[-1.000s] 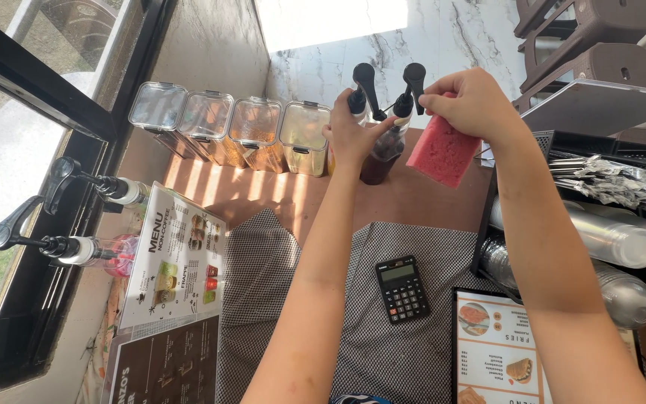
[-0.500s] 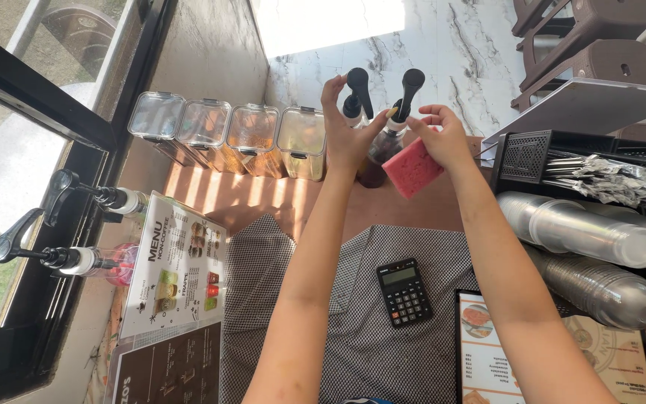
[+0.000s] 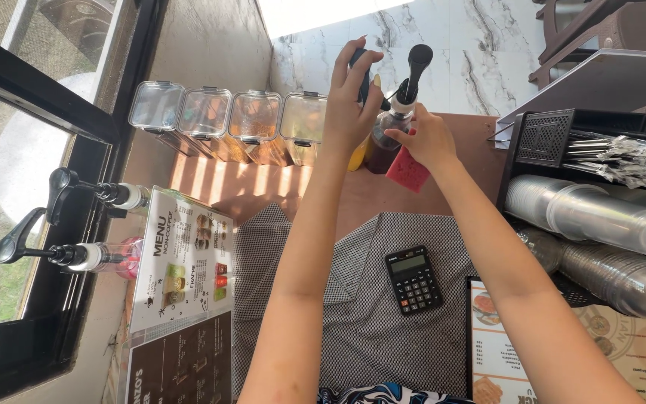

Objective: The person cleans a countertop and window sill using a pink sponge. They move a menu board, clear containers, and several bottles to wipe the surfaces underneath, then return the items to their original positions.

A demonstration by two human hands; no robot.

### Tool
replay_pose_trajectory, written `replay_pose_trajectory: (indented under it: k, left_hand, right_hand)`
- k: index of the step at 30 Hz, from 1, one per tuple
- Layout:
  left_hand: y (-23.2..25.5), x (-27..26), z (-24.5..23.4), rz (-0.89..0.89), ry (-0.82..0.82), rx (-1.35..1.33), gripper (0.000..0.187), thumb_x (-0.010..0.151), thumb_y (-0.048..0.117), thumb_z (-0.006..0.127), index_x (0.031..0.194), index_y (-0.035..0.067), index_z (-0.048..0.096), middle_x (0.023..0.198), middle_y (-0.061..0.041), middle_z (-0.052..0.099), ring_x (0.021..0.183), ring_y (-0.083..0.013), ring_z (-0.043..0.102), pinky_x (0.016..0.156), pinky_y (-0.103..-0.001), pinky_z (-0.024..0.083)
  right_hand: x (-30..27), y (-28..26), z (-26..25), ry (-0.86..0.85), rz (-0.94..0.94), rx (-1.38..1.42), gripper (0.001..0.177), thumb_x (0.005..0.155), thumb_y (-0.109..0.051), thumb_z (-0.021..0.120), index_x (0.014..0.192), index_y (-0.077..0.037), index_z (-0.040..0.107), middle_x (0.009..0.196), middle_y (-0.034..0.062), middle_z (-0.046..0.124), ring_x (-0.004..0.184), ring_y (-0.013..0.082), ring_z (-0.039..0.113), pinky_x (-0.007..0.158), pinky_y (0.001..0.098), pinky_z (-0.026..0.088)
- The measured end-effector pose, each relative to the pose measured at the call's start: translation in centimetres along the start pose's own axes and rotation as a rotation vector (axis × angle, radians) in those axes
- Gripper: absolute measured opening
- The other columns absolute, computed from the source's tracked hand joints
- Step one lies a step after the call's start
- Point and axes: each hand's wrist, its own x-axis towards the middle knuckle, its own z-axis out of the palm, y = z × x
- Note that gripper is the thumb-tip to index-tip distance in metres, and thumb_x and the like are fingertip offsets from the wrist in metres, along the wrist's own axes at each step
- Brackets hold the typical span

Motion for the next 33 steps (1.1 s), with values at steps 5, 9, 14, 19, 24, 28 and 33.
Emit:
replay_pose_trajectory:
  k: [5,9,14,19,24,28,33]
  left_hand:
    - [-0.2,0.1,-0.1,-0.028,-0.01,-0.072,0.04,0.098,0.007,0.062,0.137,0.014,0.061,0.16,-0.01,0.042,0.144,-0.0291,0.055,0.119,-0.039,0.05]
    - [1.9,-0.8,-2.4,0.021,0.064,-0.058,0.076,0.09,0.023,0.077,0.155,0.015,0.039,0.17,-0.012,0.018,0.155,-0.0339,0.031,0.128,-0.046,0.034]
    - [8.0,-9.6,-11.4,-0.098,0.337,0.182,0.086,0.091,0.03,0.076,0.161,0.01,0.029,0.168,-0.012,0.024,0.158,-0.0311,0.024,0.131,-0.047,0.026]
    - [15.7,-18.6,-22.9,-0.194,0.616,0.514,0.067,0.097,0.026,0.076,0.148,0.009,0.036,0.15,-0.01,0.04,0.142,-0.0262,0.042,0.126,-0.044,0.033]
    - [16.6,-18.3,-36.1,-0.73,0.754,0.577,0.08,0.077,0.027,0.082,0.143,0.002,0.044,0.135,-0.02,0.047,0.133,-0.0315,0.046,0.107,-0.045,0.044]
    - [10.0,-14.9,-45.6,-1.418,0.007,0.831,0.061,0.077,0.037,0.081,0.124,-0.002,0.076,0.116,-0.019,0.077,0.104,-0.0283,0.075,0.092,-0.039,0.058]
    - [4.2,-19.1,-45.6,-1.03,0.162,0.637,0.077,0.052,0.017,0.092,0.124,0.008,0.065,0.114,-0.008,0.074,0.104,-0.0195,0.071,0.092,-0.03,0.055]
  right_hand:
    - [0.6,2.2,0.6,0.006,-0.072,-0.001,0.075,0.08,-0.055,0.086,0.123,0.001,0.06,0.107,0.0186,0.073,0.098,0.0348,0.071,0.08,0.046,0.056]
    - [-0.6,4.3,1.2,0.027,-0.096,0.126,0.092,0.082,-0.051,0.085,0.147,0.002,0.047,0.122,0.02,0.068,0.097,0.0316,0.071,0.083,0.0436,0.056]
    - [-7.9,7.3,3.0,-0.154,0.52,1.022,0.069,0.094,-0.051,0.066,0.147,-0.009,0.049,0.121,0.0116,0.068,0.105,0.0226,0.069,0.084,0.0449,0.058]
    - [-21.4,9.6,5.5,-0.311,0.511,1.657,0.054,0.099,-0.025,0.065,0.148,-0.006,0.054,0.138,0.0067,0.063,0.129,0.0221,0.058,0.112,0.043,0.044]
    - [-30.2,10.0,4.8,-0.221,0.677,1.728,0.046,0.095,-0.016,0.062,0.14,-0.005,0.058,0.134,0.0082,0.066,0.127,0.0238,0.061,0.11,0.0433,0.046]
    - [-32.9,10.4,3.1,-0.169,0.638,1.699,0.043,0.099,-0.014,0.061,0.141,-0.005,0.059,0.135,0.0087,0.066,0.128,0.0241,0.062,0.111,0.0436,0.045]
    - [-34.1,10.7,2.2,-0.113,0.625,1.644,0.041,0.1,-0.013,0.062,0.141,-0.006,0.058,0.136,0.0088,0.065,0.129,0.0237,0.062,0.113,0.0446,0.046]
